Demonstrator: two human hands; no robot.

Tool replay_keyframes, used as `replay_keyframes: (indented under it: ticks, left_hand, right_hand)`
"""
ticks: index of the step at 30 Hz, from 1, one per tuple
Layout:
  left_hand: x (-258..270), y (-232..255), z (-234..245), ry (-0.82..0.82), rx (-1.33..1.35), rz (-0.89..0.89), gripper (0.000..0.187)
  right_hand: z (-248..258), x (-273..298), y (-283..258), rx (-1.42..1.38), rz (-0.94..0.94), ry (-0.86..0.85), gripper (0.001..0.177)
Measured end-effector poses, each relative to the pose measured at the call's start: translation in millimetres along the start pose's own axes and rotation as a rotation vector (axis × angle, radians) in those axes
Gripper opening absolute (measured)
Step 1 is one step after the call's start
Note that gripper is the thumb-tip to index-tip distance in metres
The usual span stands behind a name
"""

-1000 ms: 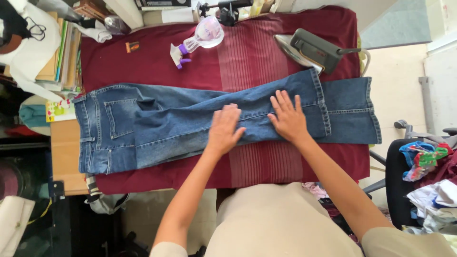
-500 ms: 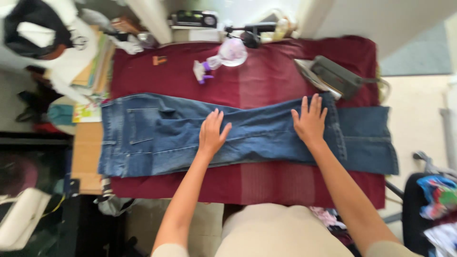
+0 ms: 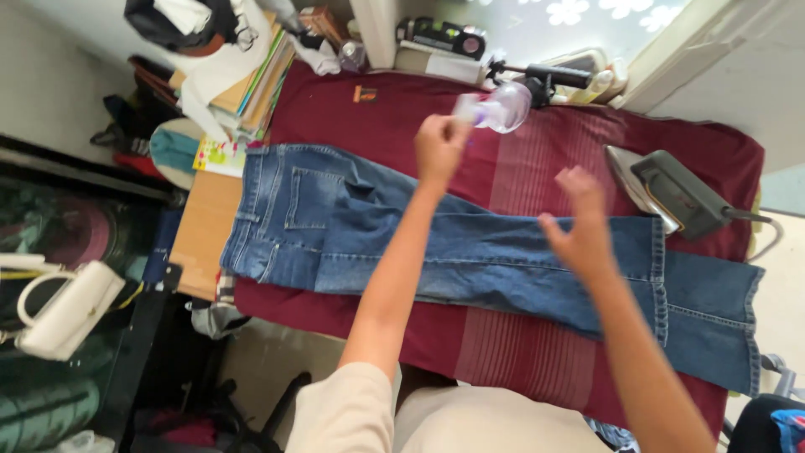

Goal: The person irons a pair of blue jeans laid out on a maroon ironing board. They repeatedly spray the fabric with water from a spray bottle and use a steam iron to smooth the legs and waist area, adjusting the garment between passes.

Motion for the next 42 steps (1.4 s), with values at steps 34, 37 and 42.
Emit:
replay_keyframes:
  ticks: [34, 37, 42]
  left_hand:
    - [260, 96, 199, 0.122, -0.718, 0.104, 0.057]
    - [263, 84, 229, 0.222, -0.565, 0.190, 0.049]
    - [262, 66, 252, 0.267, -0.452, 0.267, 0.039]
  right_hand:
    - [-177, -94, -163, -0.732, -0.311, -0.569, 0.025]
    - [-171, -60, -143, -0.710, -0.370, -0.638, 0.026]
    - [-139, -3, -102, -0.764, -0.465, -0.696, 0.026]
Point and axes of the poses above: each hand's wrist, its own x-axis away from the middle knuckle, its own z-axis out of the back of the hand, y = z × x, the point moved 10 cm from there along -x, towards the middle knuckle, and after that the axes turned 1 degree about -x, right-handed, at the moved point
